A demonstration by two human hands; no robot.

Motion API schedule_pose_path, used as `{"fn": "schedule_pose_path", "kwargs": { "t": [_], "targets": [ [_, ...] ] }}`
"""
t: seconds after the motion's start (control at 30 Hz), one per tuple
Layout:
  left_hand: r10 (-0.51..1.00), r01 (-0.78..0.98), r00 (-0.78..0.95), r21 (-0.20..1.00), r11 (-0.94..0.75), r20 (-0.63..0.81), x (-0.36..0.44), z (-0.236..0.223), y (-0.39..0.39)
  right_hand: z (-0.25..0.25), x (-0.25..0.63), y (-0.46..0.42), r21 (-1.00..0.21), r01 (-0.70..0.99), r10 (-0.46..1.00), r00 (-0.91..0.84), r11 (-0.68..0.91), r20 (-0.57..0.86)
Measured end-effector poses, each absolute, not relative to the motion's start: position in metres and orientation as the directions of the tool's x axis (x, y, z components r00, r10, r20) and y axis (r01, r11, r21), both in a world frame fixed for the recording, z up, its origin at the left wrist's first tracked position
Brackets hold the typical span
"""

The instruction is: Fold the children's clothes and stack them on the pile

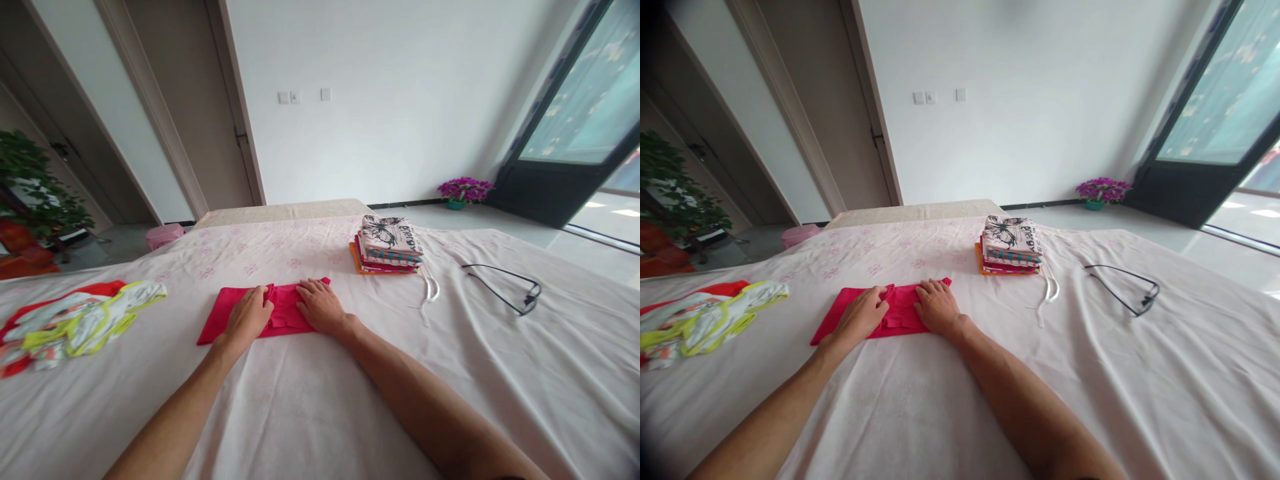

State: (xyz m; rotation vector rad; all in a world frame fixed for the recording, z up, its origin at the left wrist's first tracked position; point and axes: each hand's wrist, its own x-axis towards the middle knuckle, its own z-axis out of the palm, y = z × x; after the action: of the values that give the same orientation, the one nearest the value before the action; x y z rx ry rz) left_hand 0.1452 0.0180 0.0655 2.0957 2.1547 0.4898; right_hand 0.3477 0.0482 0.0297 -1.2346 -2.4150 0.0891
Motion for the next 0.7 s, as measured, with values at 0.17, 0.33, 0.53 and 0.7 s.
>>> {"fn": "schedule_pose_path", "kwargs": {
  "t": [0.17, 0.33, 0.53, 0.7],
  "targets": [
    [0.964, 0.922, 0.033, 0.365, -0.131, 0.264, 0.118, 0.054, 0.023, 0.031, 0.347, 0.047, -0.245, 0.765, 0.795, -0.517, 0.596, 0.319],
    [0.947, 0.973, 0.165, 0.111, -0.202, 0.276, 0.086, 0.025, 0.023, 0.031, 0.345, 0.043, -0.192, 0.738, 0.747, -0.563, 0.647, 0.353],
    [0.970, 0.990, 0.140, 0.000, -0.142, 0.198, 0.076, 0.008, 0.021, 0.036, 0.344, 0.037, -0.074, 0.596, 0.581, -0.737, 0.800, 0.347],
    [0.949, 0.997, 0.024, 0.066, -0.047, 0.316, 0.061, 0.012, 0.023, 0.042, 0.338, 0.030, -0.057, 0.515, 0.504, -0.802, 0.855, 0.322]
  ]
}}
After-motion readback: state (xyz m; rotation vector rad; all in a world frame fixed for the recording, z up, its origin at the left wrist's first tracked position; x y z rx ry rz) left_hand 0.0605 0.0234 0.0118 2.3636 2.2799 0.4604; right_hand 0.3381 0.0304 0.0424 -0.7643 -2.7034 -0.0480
